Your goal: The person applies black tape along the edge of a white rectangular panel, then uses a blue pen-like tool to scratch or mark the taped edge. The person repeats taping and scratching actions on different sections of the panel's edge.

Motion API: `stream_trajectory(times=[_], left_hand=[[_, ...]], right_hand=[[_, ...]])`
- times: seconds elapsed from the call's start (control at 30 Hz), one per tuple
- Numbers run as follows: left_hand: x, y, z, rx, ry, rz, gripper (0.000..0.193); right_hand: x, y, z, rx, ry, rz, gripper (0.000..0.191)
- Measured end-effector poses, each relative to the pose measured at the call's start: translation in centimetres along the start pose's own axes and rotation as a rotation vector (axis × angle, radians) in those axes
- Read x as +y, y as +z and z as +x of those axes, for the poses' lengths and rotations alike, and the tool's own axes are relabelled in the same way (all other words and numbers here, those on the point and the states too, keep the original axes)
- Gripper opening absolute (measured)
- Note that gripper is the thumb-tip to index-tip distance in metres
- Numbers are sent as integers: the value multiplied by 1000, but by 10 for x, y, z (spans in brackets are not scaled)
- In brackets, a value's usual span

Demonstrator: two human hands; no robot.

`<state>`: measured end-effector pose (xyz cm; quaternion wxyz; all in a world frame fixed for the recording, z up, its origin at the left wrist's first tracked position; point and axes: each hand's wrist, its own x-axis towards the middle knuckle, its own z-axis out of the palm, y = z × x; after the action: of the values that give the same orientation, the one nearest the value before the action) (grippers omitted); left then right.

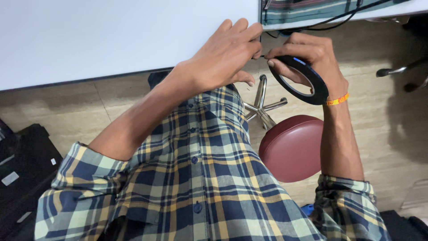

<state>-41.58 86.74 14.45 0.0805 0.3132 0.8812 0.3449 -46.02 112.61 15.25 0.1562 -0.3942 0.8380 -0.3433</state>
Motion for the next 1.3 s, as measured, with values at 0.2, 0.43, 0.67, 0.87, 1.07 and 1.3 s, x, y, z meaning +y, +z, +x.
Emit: stream_trajectory(times=[0.2, 0.43, 0.67, 0.87, 1.07, 1.3], left_hand=[[9, 7, 11, -22, -47, 17, 54], [12, -10, -10, 103, -57, 27, 47], [53, -10, -48, 352, -142, 28, 36], [67, 24, -78, 209, -400, -718, 25], [72, 57, -82, 359, -533, -1234, 31], [86, 82, -66, 567, -738, -1443, 72]], right_hand=[[1, -6, -1, -2, -24, 31, 16], [-25, -5, 14, -7, 9, 16, 16], [-50, -10, 28, 34, 18, -32, 16], [-63, -3, 32, 45, 22, -20, 16], [-82, -2, 39, 52, 0, -35, 18], [-90, 4, 40, -30, -13, -28, 25]])
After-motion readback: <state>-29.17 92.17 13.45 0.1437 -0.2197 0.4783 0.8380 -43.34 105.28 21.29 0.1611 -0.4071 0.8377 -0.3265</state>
